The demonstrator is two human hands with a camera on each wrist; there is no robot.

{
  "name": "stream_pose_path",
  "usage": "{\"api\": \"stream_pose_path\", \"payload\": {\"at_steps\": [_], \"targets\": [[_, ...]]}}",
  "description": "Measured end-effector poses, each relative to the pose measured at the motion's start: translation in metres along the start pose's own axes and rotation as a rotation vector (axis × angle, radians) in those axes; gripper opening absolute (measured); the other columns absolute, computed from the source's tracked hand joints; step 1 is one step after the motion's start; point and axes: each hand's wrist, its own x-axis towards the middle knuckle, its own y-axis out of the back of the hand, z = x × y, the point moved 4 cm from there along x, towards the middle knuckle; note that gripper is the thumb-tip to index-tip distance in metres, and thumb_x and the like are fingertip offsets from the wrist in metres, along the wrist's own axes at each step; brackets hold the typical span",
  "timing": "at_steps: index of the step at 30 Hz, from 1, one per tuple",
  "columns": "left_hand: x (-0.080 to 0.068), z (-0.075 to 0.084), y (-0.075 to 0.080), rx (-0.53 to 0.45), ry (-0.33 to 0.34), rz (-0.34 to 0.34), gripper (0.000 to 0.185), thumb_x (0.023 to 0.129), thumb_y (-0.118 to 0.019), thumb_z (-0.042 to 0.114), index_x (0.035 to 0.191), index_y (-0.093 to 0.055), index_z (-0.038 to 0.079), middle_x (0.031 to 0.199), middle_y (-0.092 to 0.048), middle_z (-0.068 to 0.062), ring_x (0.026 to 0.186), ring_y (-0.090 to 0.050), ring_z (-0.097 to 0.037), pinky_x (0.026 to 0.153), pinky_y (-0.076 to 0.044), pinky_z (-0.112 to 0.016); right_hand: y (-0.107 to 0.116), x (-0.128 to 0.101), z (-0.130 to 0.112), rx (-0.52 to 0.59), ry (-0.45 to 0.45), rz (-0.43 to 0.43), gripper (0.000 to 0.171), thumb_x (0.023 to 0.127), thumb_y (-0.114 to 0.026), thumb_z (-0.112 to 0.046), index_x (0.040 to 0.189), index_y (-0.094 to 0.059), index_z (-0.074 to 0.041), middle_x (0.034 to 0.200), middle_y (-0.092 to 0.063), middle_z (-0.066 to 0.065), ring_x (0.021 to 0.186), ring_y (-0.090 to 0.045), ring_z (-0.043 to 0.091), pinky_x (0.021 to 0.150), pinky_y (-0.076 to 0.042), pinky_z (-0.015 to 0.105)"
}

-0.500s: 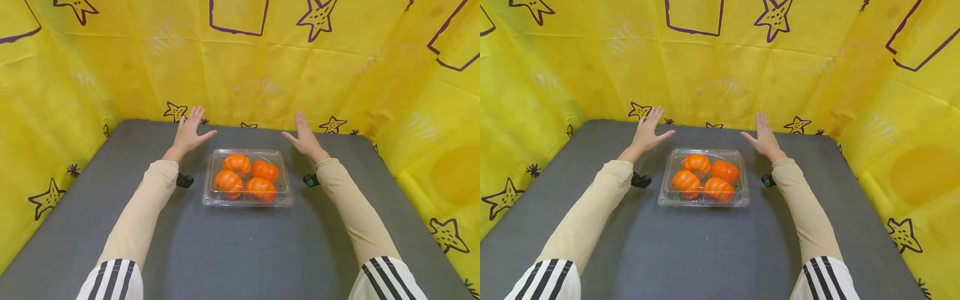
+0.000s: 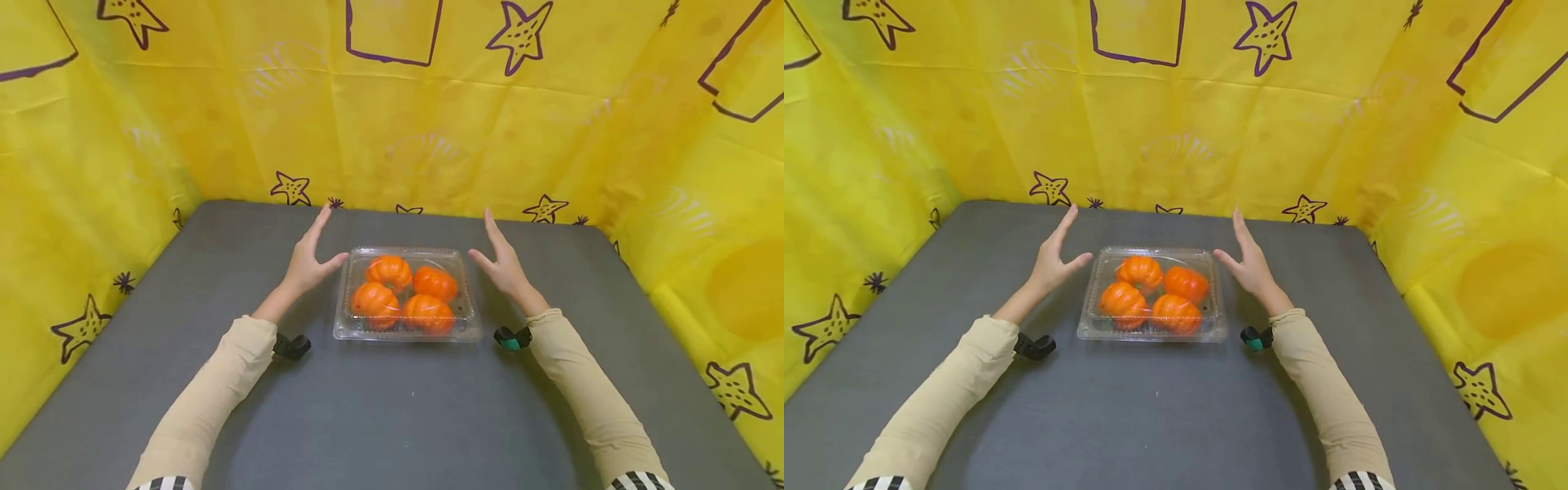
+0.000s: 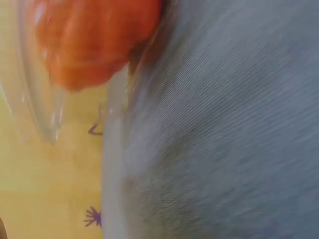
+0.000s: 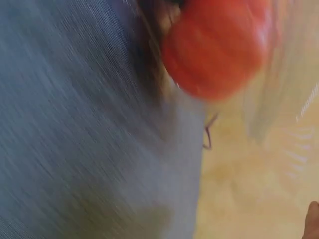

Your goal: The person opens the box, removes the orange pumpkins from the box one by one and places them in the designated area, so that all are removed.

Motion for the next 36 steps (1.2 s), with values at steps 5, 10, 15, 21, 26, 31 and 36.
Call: {"api": "stream_pose_path", "payload": {"at_steps": [5, 10, 15, 21, 26, 31, 36], "targets": [[-0.015, 0.033, 0.005, -0.126, 0.008, 0.011, 0.082, 0.081, -0.062, 0.038, 0.133, -0.025, -0.013, 0.141, -0.02, -0.025, 0.129, -0.021, -0.031, 0.102, -0.018, -0.046, -0.01, -0.016, -0.019, 0.105, -0.012, 0.001, 0.067, 0.092, -0.049, -0.031, 0.141, -0.016, 0.002, 0.146, -0.013, 0.014, 0.132, -0.013, 0.028, 0.105, -0.011, 0.042], [-0.029, 0.047, 0.001, -0.147, -0.015, -0.033, 0.08, 0.081, -0.062, 0.033, 0.132, -0.025, -0.015, 0.139, -0.02, -0.029, 0.127, -0.022, -0.039, 0.101, -0.019, -0.05, -0.011, -0.031, -0.046, 0.188, 0.007, -0.012, 0.063, 0.093, -0.049, -0.021, 0.137, -0.017, 0.011, 0.142, -0.014, 0.027, 0.13, -0.013, 0.039, 0.103, -0.011, 0.047], [-0.046, 0.047, -0.009, -0.153, -0.012, -0.11, 0.088, 0.081, -0.059, 0.047, 0.134, -0.022, -0.014, 0.14, -0.017, -0.03, 0.128, -0.017, -0.041, 0.102, -0.014, -0.051, -0.011, -0.051, -0.046, 0.25, 0.015, -0.024, 0.067, 0.092, -0.052, -0.025, 0.136, -0.017, 0.013, 0.141, -0.014, 0.03, 0.129, -0.012, 0.041, 0.104, -0.013, 0.039], [-0.062, 0.047, -0.011, -0.185, -0.005, -0.152, 0.095, 0.08, -0.057, 0.053, 0.134, -0.018, -0.016, 0.139, -0.014, -0.032, 0.128, -0.013, -0.042, 0.101, -0.012, -0.052, -0.009, -0.068, -0.042, 0.298, 0.074, -0.076, 0.068, 0.088, -0.057, -0.015, 0.133, -0.017, 0.017, 0.138, -0.014, 0.034, 0.125, -0.013, 0.048, 0.102, -0.015, 0.021], [-0.069, 0.044, -0.01, -0.199, 0.006, -0.142, 0.096, 0.08, -0.057, 0.054, 0.133, -0.018, -0.016, 0.139, -0.014, -0.034, 0.128, -0.013, -0.043, 0.101, -0.012, -0.053, -0.004, -0.073, -0.039, 0.347, 0.103, -0.087, 0.074, 0.087, -0.058, -0.022, 0.133, -0.016, 0.017, 0.137, -0.012, 0.037, 0.125, -0.011, 0.047, 0.103, -0.016, 0.022], [-0.078, 0.045, -0.013, -0.214, 0.017, -0.175, 0.097, 0.078, -0.062, 0.05, 0.133, -0.017, -0.017, 0.138, -0.013, -0.034, 0.127, -0.013, -0.046, 0.097, -0.013, -0.06, -0.014, -0.083, -0.023, 0.424, 0.146, -0.12, 0.089, 0.081, -0.062, -0.035, 0.134, -0.011, 0.016, 0.138, -0.007, 0.036, 0.128, -0.007, 0.041, 0.103, -0.014, 0.023], [-0.082, 0.044, -0.017, -0.191, 0.067, -0.264, 0.104, 0.071, -0.072, 0.042, 0.135, -0.014, -0.016, 0.14, -0.009, -0.033, 0.127, -0.011, -0.046, 0.096, -0.013, -0.061, -0.031, -0.092, -0.014, 0.439, 0.177, -0.164, 0.099, 0.075, -0.069, -0.033, 0.135, -0.007, 0.015, 0.138, -0.003, 0.037, 0.13, -0.006, 0.036, 0.103, -0.013, 0.023]]}}
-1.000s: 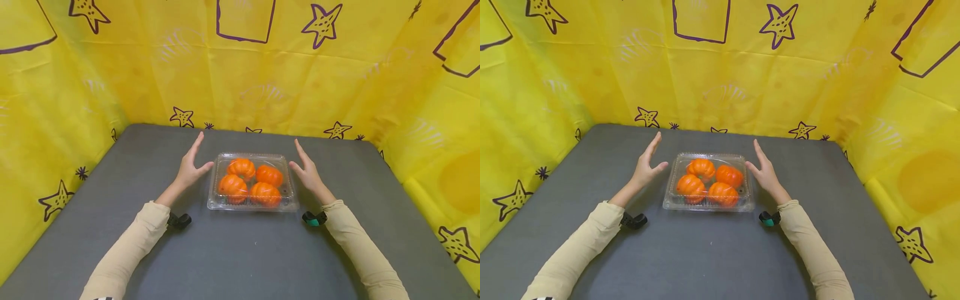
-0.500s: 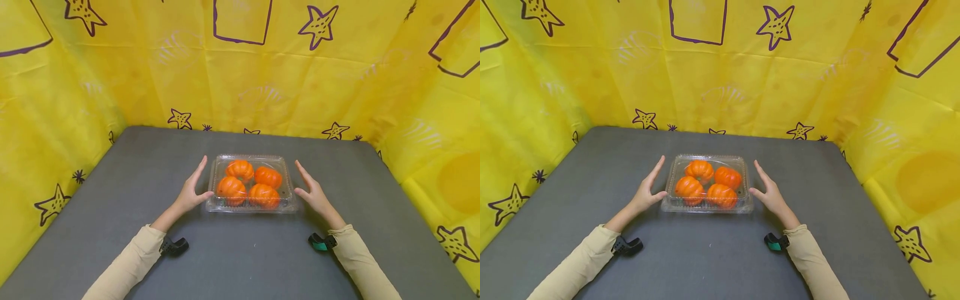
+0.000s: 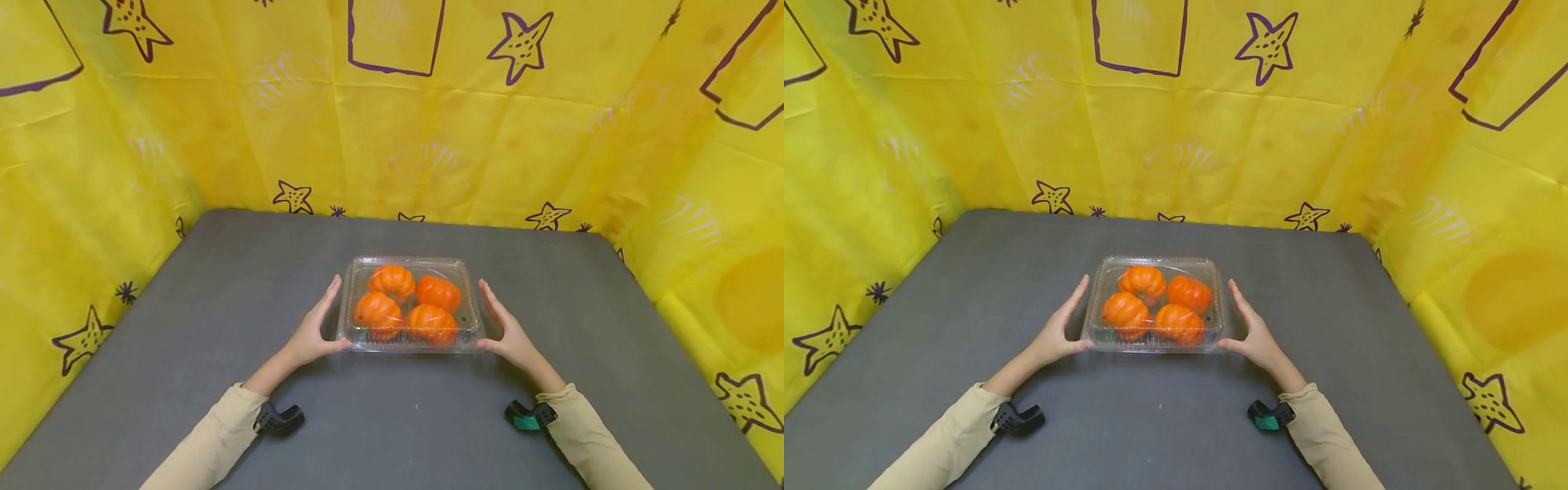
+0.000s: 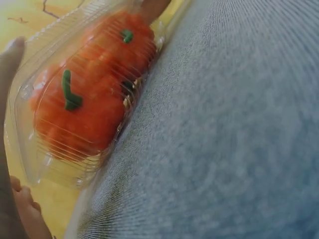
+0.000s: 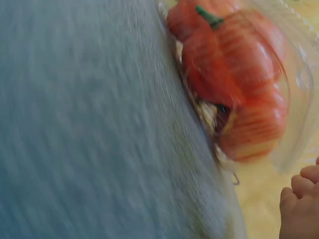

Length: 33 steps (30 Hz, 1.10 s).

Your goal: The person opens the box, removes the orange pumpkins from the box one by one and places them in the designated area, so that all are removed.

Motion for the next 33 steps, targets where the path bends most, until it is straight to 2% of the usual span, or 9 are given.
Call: {"api": "stream_pose_path", "payload": {"at_steps": [3, 5, 8, 12, 17, 20, 25, 29, 33], "targets": [[-0.001, -0.002, -0.004, 0.023, 0.071, -0.065, 0.107, 0.064, -0.08, 0.021, 0.136, -0.01, -0.014, 0.142, -0.006, -0.031, 0.128, -0.01, -0.044, 0.098, -0.013, -0.059, -0.007, -0.001, -0.004, -0.028, -0.009, -0.017, 0.1, 0.068, -0.078, -0.014, 0.134, -0.008, 0.017, 0.136, -0.004, 0.039, 0.129, -0.006, 0.041, 0.103, -0.015, 0.023], [-0.003, -0.003, -0.007, 0.036, 0.117, -0.098, 0.11, 0.059, -0.081, 0.006, 0.137, -0.006, -0.011, 0.143, -0.005, -0.029, 0.129, -0.011, -0.042, 0.099, -0.014, -0.057, -0.011, -0.001, -0.011, -0.045, -0.024, -0.016, 0.102, 0.061, -0.079, 0.004, 0.134, -0.009, 0.018, 0.137, -0.004, 0.038, 0.128, -0.005, 0.044, 0.103, -0.015, 0.022], [-0.005, -0.004, -0.012, 0.052, 0.153, -0.125, 0.113, 0.057, -0.081, 0.004, 0.138, -0.004, -0.01, 0.143, -0.007, -0.028, 0.128, -0.015, -0.04, 0.099, -0.017, -0.054, -0.016, -0.002, -0.02, -0.069, -0.041, -0.005, 0.105, 0.051, -0.074, 0.021, 0.134, -0.01, 0.018, 0.139, -0.003, 0.035, 0.127, -0.003, 0.046, 0.103, -0.014, 0.022], [-0.007, -0.003, -0.016, 0.025, 0.11, -0.092, 0.107, 0.059, -0.08, 0.003, 0.137, -0.009, -0.012, 0.141, -0.016, -0.029, 0.125, -0.023, -0.041, 0.101, -0.022, -0.042, -0.017, -0.007, -0.015, -0.078, -0.01, 0.014, 0.102, 0.056, -0.077, 0.015, 0.134, -0.011, 0.016, 0.141, -0.004, 0.032, 0.13, -0.005, 0.038, 0.103, -0.013, 0.02], [-0.007, -0.001, -0.014, -0.064, 0.021, -0.02, 0.095, 0.059, -0.076, -0.008, 0.133, -0.017, -0.017, 0.137, -0.021, -0.034, 0.121, -0.027, -0.046, 0.098, -0.024, -0.022, -0.018, -0.011, 0.006, 0.083, 0.025, 0.026, 0.098, 0.069, -0.076, -0.003, 0.136, -0.007, 0.013, 0.141, 0.001, 0.032, 0.133, -0.006, 0.027, 0.103, -0.013, 0.023], [-0.007, -0.001, -0.014, -0.087, 0.01, -0.003, 0.091, 0.061, -0.073, -0.01, 0.132, -0.017, -0.018, 0.136, -0.02, -0.035, 0.12, -0.026, -0.047, 0.097, -0.025, -0.023, -0.018, -0.012, 0.014, 0.157, 0.035, 0.027, 0.098, 0.071, -0.075, -0.002, 0.137, -0.004, 0.011, 0.142, 0.003, 0.029, 0.133, -0.007, 0.026, 0.104, -0.012, 0.025], [-0.009, -0.001, -0.015, -0.076, -0.019, 0.003, 0.086, 0.061, -0.072, -0.011, 0.129, -0.019, -0.022, 0.133, -0.022, -0.039, 0.118, -0.028, -0.049, 0.096, -0.027, -0.028, -0.019, -0.013, 0.016, 0.179, 0.041, 0.024, 0.097, 0.067, -0.074, 0.007, 0.138, -0.008, 0.011, 0.143, 0.004, 0.027, 0.133, -0.005, 0.026, 0.103, -0.013, 0.026], [-0.009, 0.002, -0.013, -0.068, -0.049, 0.02, 0.08, 0.06, -0.071, -0.015, 0.125, -0.025, -0.025, 0.126, -0.029, -0.041, 0.11, -0.037, -0.051, 0.093, -0.032, -0.026, -0.02, -0.011, 0.008, 0.19, 0.079, 0.023, 0.091, 0.069, -0.073, 0.004, 0.134, -0.011, 0.016, 0.142, 0.004, 0.031, 0.133, -0.002, 0.027, 0.103, -0.014, 0.024], [-0.008, 0.003, -0.011, -0.061, -0.057, 0.021, 0.075, 0.061, -0.071, -0.015, 0.122, -0.029, -0.025, 0.123, -0.034, -0.04, 0.106, -0.041, -0.05, 0.09, -0.035, -0.025, -0.02, -0.008, 0.001, 0.195, 0.073, 0.029, 0.088, 0.07, -0.073, 0.004, 0.131, -0.012, 0.021, 0.138, 0.005, 0.036, 0.132, 0.0, 0.029, 0.102, -0.015, 0.023]]}}
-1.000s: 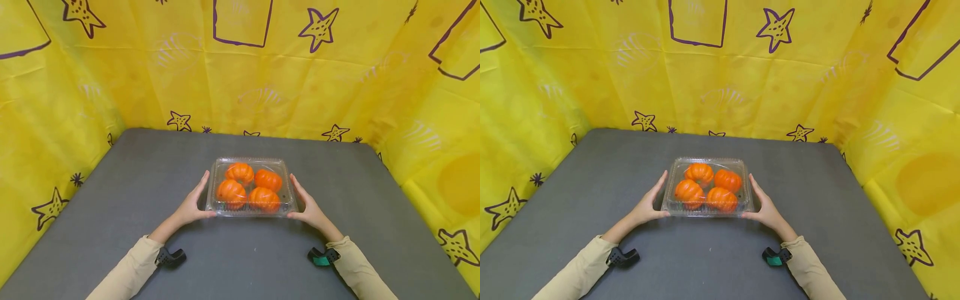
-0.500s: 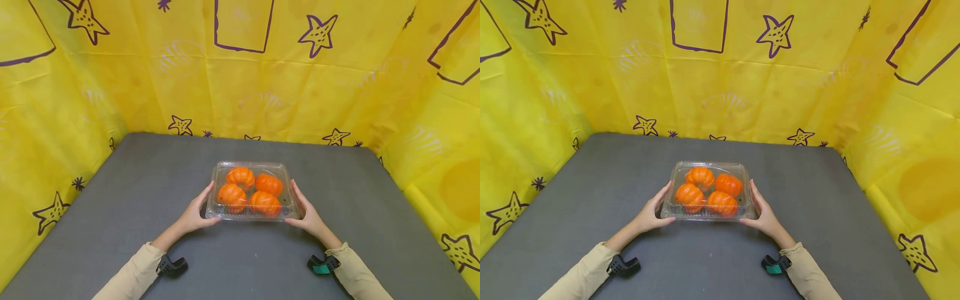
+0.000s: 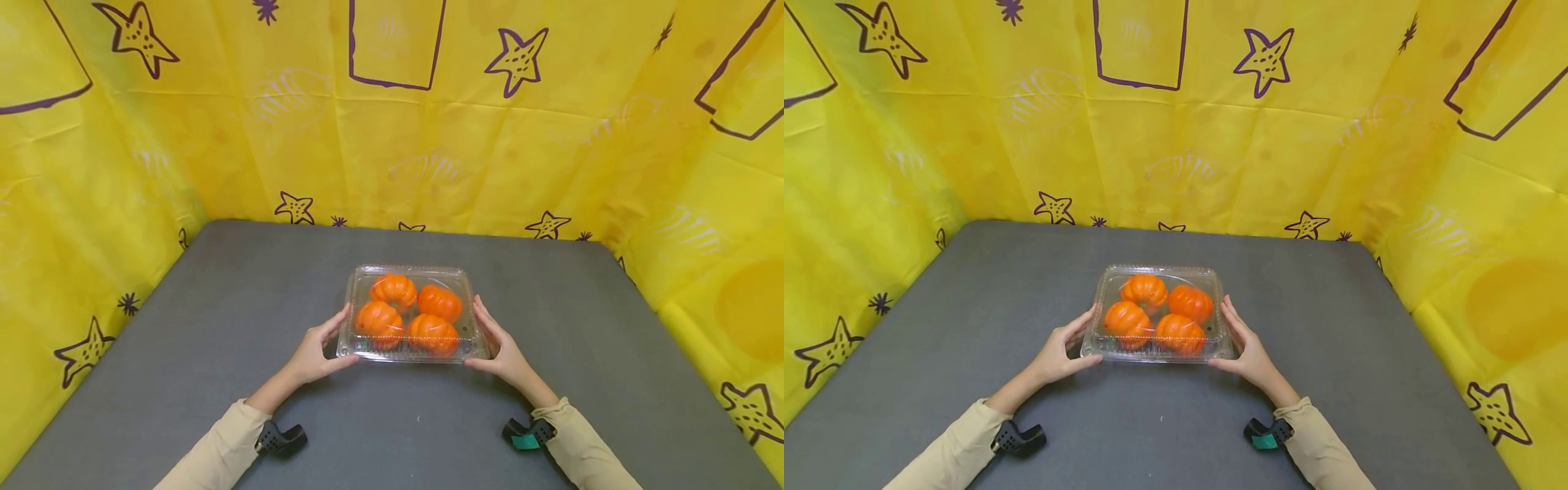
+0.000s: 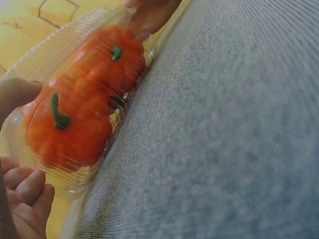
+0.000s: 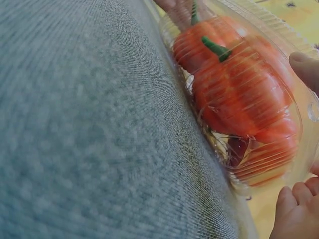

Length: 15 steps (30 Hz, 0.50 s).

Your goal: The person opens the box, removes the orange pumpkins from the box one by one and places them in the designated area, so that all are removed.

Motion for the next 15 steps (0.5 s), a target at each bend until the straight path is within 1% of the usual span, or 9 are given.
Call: {"api": "stream_pose_path", "payload": {"at_steps": [4, 7, 11, 15], "targets": [[-0.0013, -0.0007, -0.0005, 0.004, -0.006, -0.005, 0.072, 0.063, -0.071, -0.014, 0.122, -0.031, -0.025, 0.124, -0.034, -0.039, 0.108, -0.04, -0.048, 0.091, -0.035, -0.026, 0.0006, -0.0003, -0.0019, -0.009, -0.044, 0.006, 0.088, 0.067, -0.072, 0.01, 0.13, -0.013, 0.022, 0.137, 0.006, 0.037, 0.132, 0.0, 0.03, 0.102, -0.016, 0.024], [-0.0019, -0.0006, -0.0009, 0.017, -0.034, -0.004, 0.07, 0.063, -0.071, -0.014, 0.121, -0.032, -0.026, 0.123, -0.035, -0.039, 0.107, -0.041, -0.049, 0.091, -0.036, -0.028, 0.0016, -0.001, -0.0009, -0.01, -0.054, 0.01, 0.088, 0.066, -0.073, 0.011, 0.13, -0.014, 0.021, 0.138, 0.005, 0.037, 0.132, 0.0, 0.03, 0.102, -0.016, 0.025], [-0.0028, 0.0003, 0.0001, 0.041, -0.07, -0.004, 0.067, 0.063, -0.07, -0.014, 0.119, -0.034, -0.026, 0.121, -0.037, -0.04, 0.105, -0.043, -0.048, 0.09, -0.037, -0.025, 0.0015, -0.0005, -0.0002, 0.004, -0.031, 0.01, 0.088, 0.063, -0.072, 0.015, 0.129, -0.014, 0.023, 0.137, 0.005, 0.037, 0.132, -0.001, 0.029, 0.102, -0.017, 0.024], [-0.0031, 0.0009, 0.0003, 0.052, -0.085, -0.005, 0.064, 0.063, -0.067, -0.016, 0.117, -0.035, -0.027, 0.119, -0.038, -0.041, 0.105, -0.044, -0.047, 0.089, -0.038, -0.024, 0.0026, -0.0014, 0.0016, 0.012, -0.065, 0.018, 0.089, 0.064, -0.073, 0.013, 0.131, -0.015, 0.021, 0.139, 0.003, 0.034, 0.132, -0.003, 0.026, 0.102, -0.017, 0.025]]}}
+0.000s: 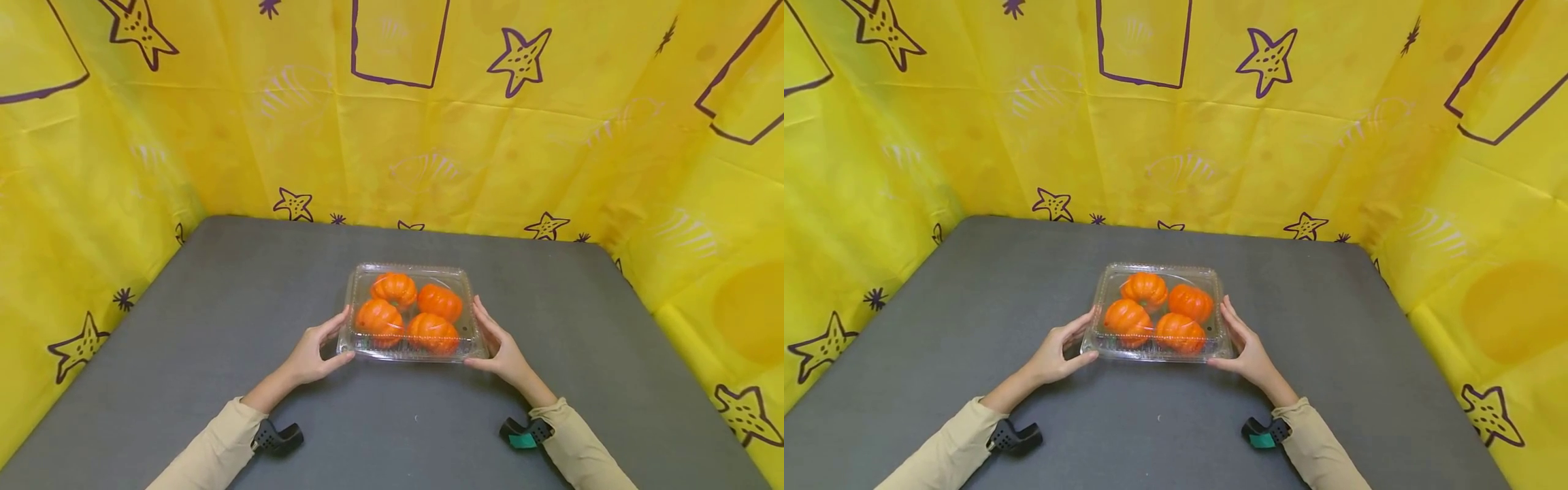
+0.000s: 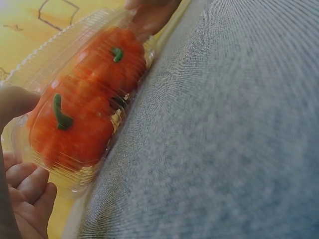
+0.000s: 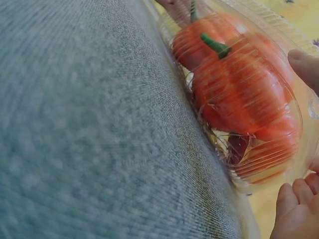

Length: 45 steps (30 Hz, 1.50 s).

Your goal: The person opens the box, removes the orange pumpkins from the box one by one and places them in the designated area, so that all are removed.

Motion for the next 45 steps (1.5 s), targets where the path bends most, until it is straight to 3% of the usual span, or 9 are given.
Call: {"api": "stream_pose_path", "payload": {"at_steps": [7, 14, 20, 24, 28, 32, 36, 40, 45], "targets": [[0.001, 0.001, 0.0, -0.046, -0.003, -0.011, 0.057, 0.066, -0.061, -0.021, 0.115, -0.034, -0.029, 0.117, -0.037, -0.043, 0.106, -0.043, -0.047, 0.09, -0.036, -0.025, 0.002, -0.001, 0.001, -0.01, -0.02, 0.002, 0.089, 0.064, -0.074, 0.011, 0.131, -0.016, 0.02, 0.14, 0.003, 0.032, 0.133, -0.003, 0.026, 0.101, -0.018, 0.025], [0.0, -0.001, 0.0, -0.037, -0.052, 0.017, 0.057, 0.064, -0.061, -0.023, 0.114, -0.035, -0.03, 0.116, -0.036, -0.044, 0.106, -0.043, -0.046, 0.09, -0.037, -0.029, 0.002, -0.001, 0.004, -0.015, -0.002, 0.0, 0.091, 0.069, -0.077, -0.008, 0.132, -0.016, 0.019, 0.14, 0.002, 0.032, 0.132, -0.001, 0.027, 0.102, -0.017, 0.024], [-0.001, -0.003, 0.001, -0.025, -0.062, 0.036, 0.061, 0.062, -0.063, -0.022, 0.116, -0.035, -0.028, 0.118, -0.036, -0.043, 0.115, -0.04, -0.034, 0.092, -0.034, -0.026, 0.004, -0.001, 0.006, -0.074, 0.01, 0.01, 0.09, 0.071, -0.076, -0.014, 0.132, -0.018, 0.018, 0.141, -0.001, 0.031, 0.133, -0.003, 0.026, 0.103, -0.014, 0.023], [-0.001, -0.004, 0.003, -0.014, -0.057, 0.065, 0.071, 0.06, -0.068, -0.02, 0.12, -0.031, -0.026, 0.118, -0.038, -0.041, 0.115, -0.042, -0.032, 0.092, -0.035, -0.025, 0.004, 0.001, 0.005, -0.106, -0.026, 0.011, 0.088, 0.07, -0.076, -0.007, 0.134, -0.019, 0.015, 0.143, -0.002, 0.029, 0.133, -0.003, 0.026, 0.103, -0.014, 0.023], [-0.001, -0.004, 0.003, 0.009, -0.044, 0.067, 0.077, 0.059, -0.07, -0.018, 0.123, -0.028, -0.026, 0.116, -0.042, -0.039, 0.109, -0.045, -0.039, 0.091, -0.035, -0.024, 0.005, 0.001, 0.002, -0.129, -0.032, 0.01, 0.09, 0.067, -0.075, 0.005, 0.135, -0.018, 0.014, 0.142, -0.002, 0.03, 0.132, -0.002, 0.03, 0.103, -0.014, 0.022], [-0.001, -0.003, 0.001, 0.028, -0.041, 0.069, 0.076, 0.058, -0.07, -0.018, 0.122, -0.028, -0.027, 0.114, -0.044, -0.039, 0.105, -0.047, -0.043, 0.09, -0.036, -0.025, 0.006, 0.0, 0.001, -0.14, -0.024, 0.007, 0.093, 0.063, -0.075, 0.011, 0.135, -0.015, 0.014, 0.141, -0.002, 0.032, 0.131, 0.0, 0.035, 0.103, -0.013, 0.021], [-0.002, -0.003, 0.001, 0.027, -0.043, 0.085, 0.071, 0.058, -0.07, -0.018, 0.119, -0.035, -0.026, 0.115, -0.044, -0.039, 0.107, -0.048, -0.037, 0.09, -0.037, -0.024, 0.006, 0.001, 0.001, -0.135, -0.026, 0.005, 0.094, 0.061, -0.073, 0.017, 0.135, -0.014, 0.016, 0.14, -0.001, 0.034, 0.13, 0.001, 0.038, 0.103, -0.013, 0.021], [-0.002, -0.003, 0.001, 0.033, -0.045, 0.082, 0.066, 0.059, -0.07, -0.016, 0.117, -0.04, -0.024, 0.116, -0.045, -0.037, 0.111, -0.047, -0.031, 0.092, -0.035, -0.022, 0.007, 0.004, 0.0, -0.136, -0.045, 0.017, 0.094, 0.061, -0.072, 0.019, 0.134, -0.013, 0.017, 0.139, -0.002, 0.035, 0.131, -0.001, 0.034, 0.103, -0.013, 0.021], [0.002, -0.001, 0.002, 0.088, -0.064, 0.082, 0.061, 0.059, -0.072, -0.014, 0.113, -0.045, -0.023, 0.114, -0.047, -0.036, 0.108, -0.048, -0.04, 0.094, -0.033, -0.023, 0.011, 0.009, -0.003, -0.165, -0.054, 0.052, 0.094, 0.06, -0.069, 0.023, 0.135, -0.013, 0.015, 0.14, -0.006, 0.034, 0.133, -0.01, 0.024, 0.102, -0.014, 0.019]]}}
